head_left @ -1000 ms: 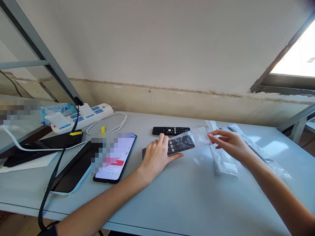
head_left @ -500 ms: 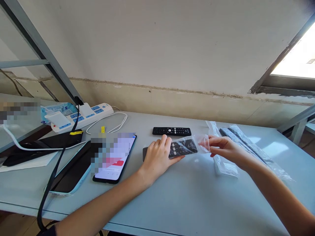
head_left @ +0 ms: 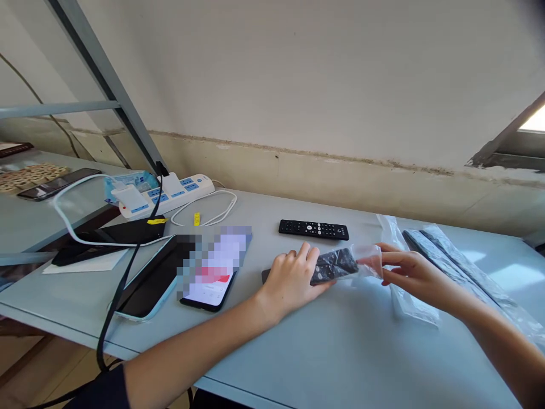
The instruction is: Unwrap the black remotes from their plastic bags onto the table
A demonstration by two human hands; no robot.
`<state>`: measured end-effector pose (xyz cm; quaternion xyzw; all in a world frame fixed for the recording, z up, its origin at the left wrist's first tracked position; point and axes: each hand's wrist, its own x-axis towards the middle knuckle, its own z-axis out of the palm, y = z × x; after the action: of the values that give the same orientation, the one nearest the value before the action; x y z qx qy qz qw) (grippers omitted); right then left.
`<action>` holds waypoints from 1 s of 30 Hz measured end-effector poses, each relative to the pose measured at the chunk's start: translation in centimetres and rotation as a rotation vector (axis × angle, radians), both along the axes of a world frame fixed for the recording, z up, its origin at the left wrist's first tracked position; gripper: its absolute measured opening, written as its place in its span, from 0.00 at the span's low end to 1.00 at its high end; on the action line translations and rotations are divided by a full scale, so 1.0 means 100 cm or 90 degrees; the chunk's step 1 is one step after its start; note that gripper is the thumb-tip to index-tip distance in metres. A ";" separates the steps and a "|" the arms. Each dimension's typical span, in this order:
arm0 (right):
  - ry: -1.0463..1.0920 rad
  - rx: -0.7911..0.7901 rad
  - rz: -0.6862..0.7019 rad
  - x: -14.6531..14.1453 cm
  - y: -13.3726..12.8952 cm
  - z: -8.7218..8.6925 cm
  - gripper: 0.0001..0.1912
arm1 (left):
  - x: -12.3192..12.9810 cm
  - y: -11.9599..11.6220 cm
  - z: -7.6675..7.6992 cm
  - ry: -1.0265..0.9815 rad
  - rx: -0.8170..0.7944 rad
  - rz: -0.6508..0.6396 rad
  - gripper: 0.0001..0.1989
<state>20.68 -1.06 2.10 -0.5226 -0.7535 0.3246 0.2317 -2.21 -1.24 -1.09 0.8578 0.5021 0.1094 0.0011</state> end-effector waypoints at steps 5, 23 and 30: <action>0.007 -0.021 0.000 -0.003 0.000 0.003 0.26 | 0.000 -0.002 -0.001 0.007 0.016 -0.011 0.23; -0.017 -0.144 0.019 -0.017 -0.002 -0.019 0.26 | -0.025 -0.021 0.026 -0.018 0.144 0.036 0.31; -0.008 -0.165 0.006 -0.018 -0.001 -0.018 0.27 | -0.097 -0.054 -0.017 -0.108 0.274 0.485 0.31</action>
<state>18.84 -1.13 0.27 -0.5463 -0.7093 0.4173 0.1561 -11.89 -6.63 -2.75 0.5802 0.7464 0.2739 -0.1767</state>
